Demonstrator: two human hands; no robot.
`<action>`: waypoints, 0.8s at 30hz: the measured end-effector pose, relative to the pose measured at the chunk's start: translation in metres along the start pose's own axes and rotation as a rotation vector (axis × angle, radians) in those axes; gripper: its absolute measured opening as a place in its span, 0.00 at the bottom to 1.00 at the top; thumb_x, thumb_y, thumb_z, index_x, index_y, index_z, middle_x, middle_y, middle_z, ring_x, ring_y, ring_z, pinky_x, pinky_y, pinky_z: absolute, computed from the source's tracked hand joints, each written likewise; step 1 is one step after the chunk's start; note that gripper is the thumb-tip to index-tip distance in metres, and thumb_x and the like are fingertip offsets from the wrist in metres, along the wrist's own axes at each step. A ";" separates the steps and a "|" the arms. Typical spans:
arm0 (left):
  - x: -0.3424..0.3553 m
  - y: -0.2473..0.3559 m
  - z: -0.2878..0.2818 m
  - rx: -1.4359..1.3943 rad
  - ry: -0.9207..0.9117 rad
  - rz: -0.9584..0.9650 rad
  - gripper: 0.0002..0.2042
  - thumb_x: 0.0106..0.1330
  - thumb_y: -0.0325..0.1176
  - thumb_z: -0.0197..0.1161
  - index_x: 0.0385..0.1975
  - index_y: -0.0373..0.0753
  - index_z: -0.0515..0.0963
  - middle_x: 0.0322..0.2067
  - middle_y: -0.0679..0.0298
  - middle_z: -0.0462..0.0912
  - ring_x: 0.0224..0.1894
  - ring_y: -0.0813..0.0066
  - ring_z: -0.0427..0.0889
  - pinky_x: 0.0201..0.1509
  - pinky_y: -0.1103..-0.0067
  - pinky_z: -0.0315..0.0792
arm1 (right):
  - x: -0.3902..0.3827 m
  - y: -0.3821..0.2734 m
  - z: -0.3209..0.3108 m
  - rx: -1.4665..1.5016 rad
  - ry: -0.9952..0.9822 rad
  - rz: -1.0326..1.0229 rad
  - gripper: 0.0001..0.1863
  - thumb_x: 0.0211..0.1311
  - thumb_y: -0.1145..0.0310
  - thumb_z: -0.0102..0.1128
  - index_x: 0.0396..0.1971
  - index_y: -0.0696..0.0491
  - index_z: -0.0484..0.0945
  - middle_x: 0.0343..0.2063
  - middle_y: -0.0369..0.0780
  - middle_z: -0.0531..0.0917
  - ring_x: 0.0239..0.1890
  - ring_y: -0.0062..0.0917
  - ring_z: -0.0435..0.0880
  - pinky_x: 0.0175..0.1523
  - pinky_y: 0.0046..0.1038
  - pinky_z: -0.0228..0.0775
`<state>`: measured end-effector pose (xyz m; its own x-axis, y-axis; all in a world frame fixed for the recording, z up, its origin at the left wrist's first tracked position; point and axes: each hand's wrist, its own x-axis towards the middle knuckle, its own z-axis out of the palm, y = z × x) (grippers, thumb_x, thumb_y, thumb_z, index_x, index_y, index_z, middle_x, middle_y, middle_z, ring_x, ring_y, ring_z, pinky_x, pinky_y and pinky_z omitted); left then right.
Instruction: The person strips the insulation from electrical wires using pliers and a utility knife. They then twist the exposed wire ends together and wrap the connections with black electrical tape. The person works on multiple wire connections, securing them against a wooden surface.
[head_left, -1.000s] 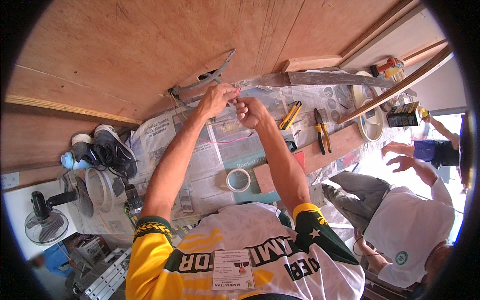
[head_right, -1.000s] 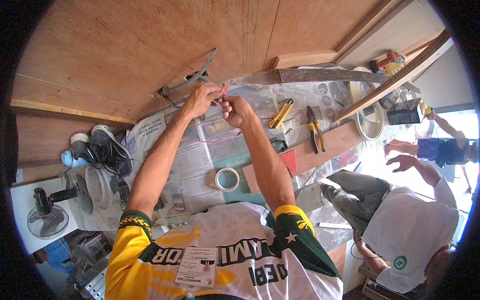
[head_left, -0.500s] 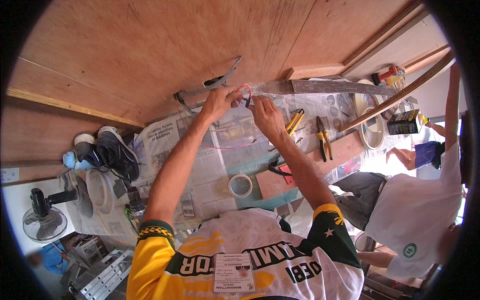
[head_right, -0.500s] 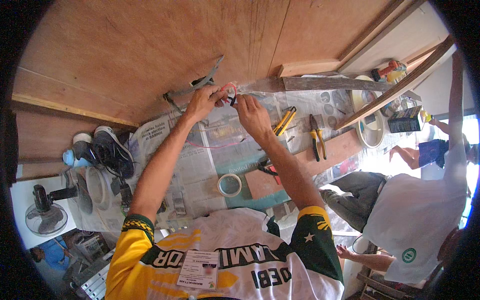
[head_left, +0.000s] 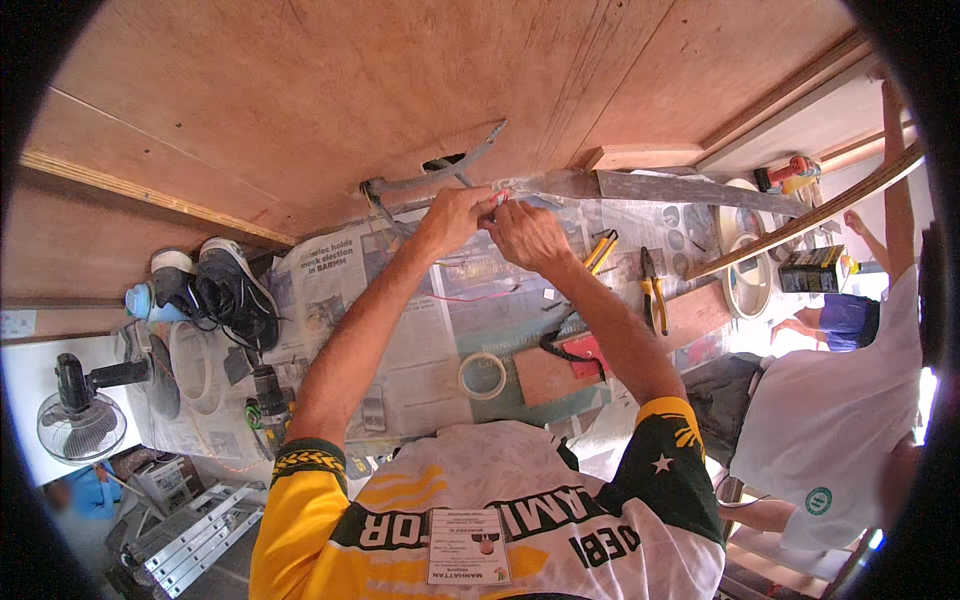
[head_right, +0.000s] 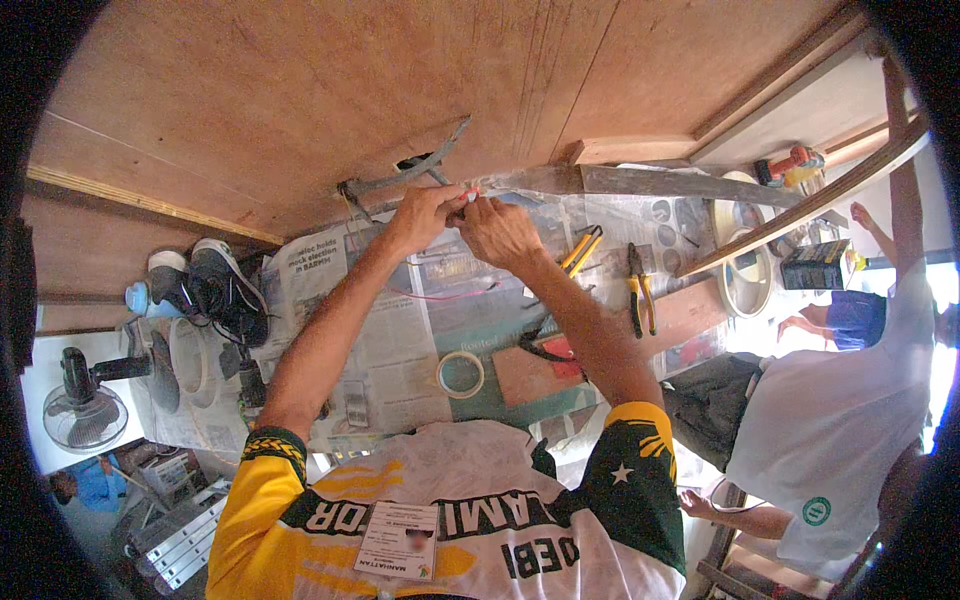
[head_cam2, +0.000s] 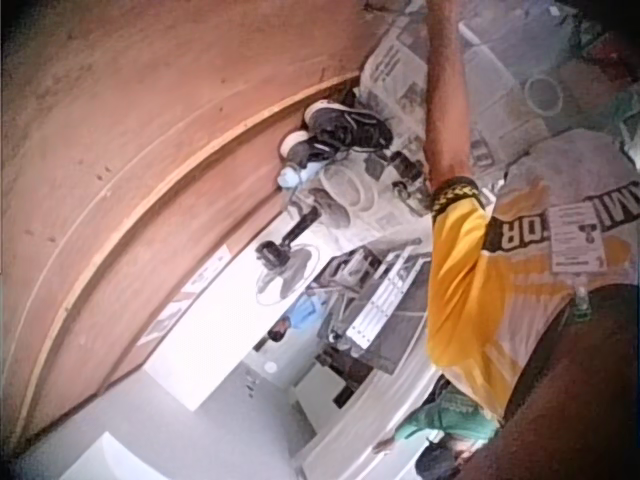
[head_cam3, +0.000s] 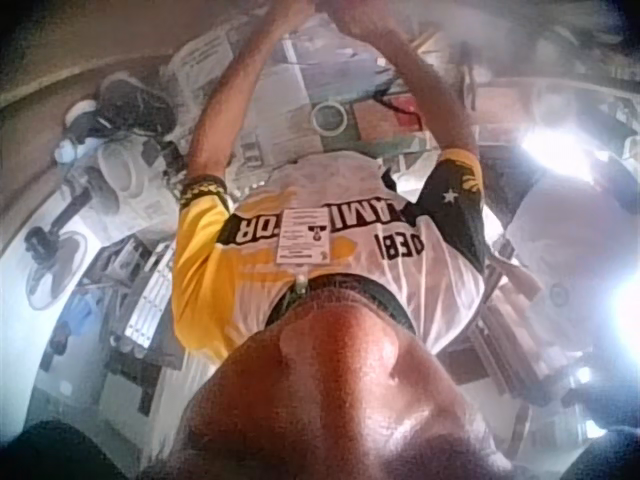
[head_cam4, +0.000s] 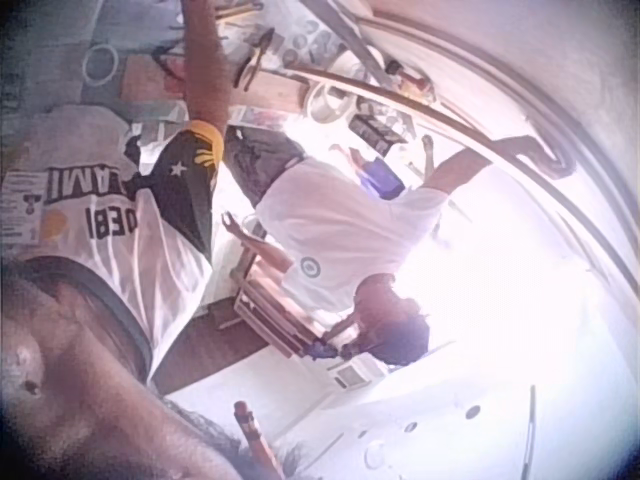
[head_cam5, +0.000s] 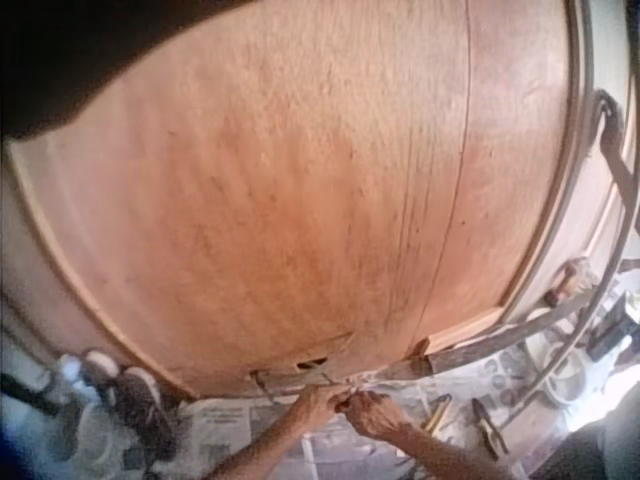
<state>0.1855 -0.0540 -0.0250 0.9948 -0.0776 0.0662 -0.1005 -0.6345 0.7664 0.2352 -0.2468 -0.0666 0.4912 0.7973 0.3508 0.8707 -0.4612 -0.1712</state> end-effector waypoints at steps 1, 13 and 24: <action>-0.001 0.000 0.002 -0.018 0.012 0.003 0.10 0.75 0.27 0.61 0.49 0.33 0.86 0.34 0.50 0.90 0.34 0.67 0.89 0.40 0.68 0.82 | 0.001 0.001 0.002 0.035 0.043 -0.011 0.13 0.70 0.61 0.63 0.34 0.56 0.77 0.29 0.45 0.82 0.30 0.42 0.87 0.33 0.42 0.79; -0.010 -0.027 0.003 -0.153 0.046 -0.042 0.09 0.72 0.22 0.58 0.44 0.32 0.85 0.31 0.52 0.89 0.33 0.67 0.87 0.40 0.69 0.81 | 0.038 -0.019 0.024 0.842 0.144 0.493 0.31 0.82 0.54 0.42 0.25 0.61 0.82 0.17 0.45 0.83 0.16 0.31 0.81 0.24 0.35 0.72; -0.010 -0.012 -0.009 -0.065 0.020 -0.095 0.10 0.76 0.33 0.61 0.47 0.33 0.84 0.37 0.47 0.87 0.41 0.55 0.86 0.49 0.65 0.76 | 0.032 -0.012 -0.058 0.339 0.013 0.332 0.16 0.76 0.58 0.57 0.34 0.56 0.81 0.21 0.46 0.84 0.24 0.48 0.85 0.33 0.42 0.78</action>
<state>0.1766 -0.0382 -0.0294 1.0000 -0.0037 0.0035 -0.0051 -0.5872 0.8094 0.2393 -0.2386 0.0001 0.7458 0.6224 0.2375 0.6270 -0.5356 -0.5657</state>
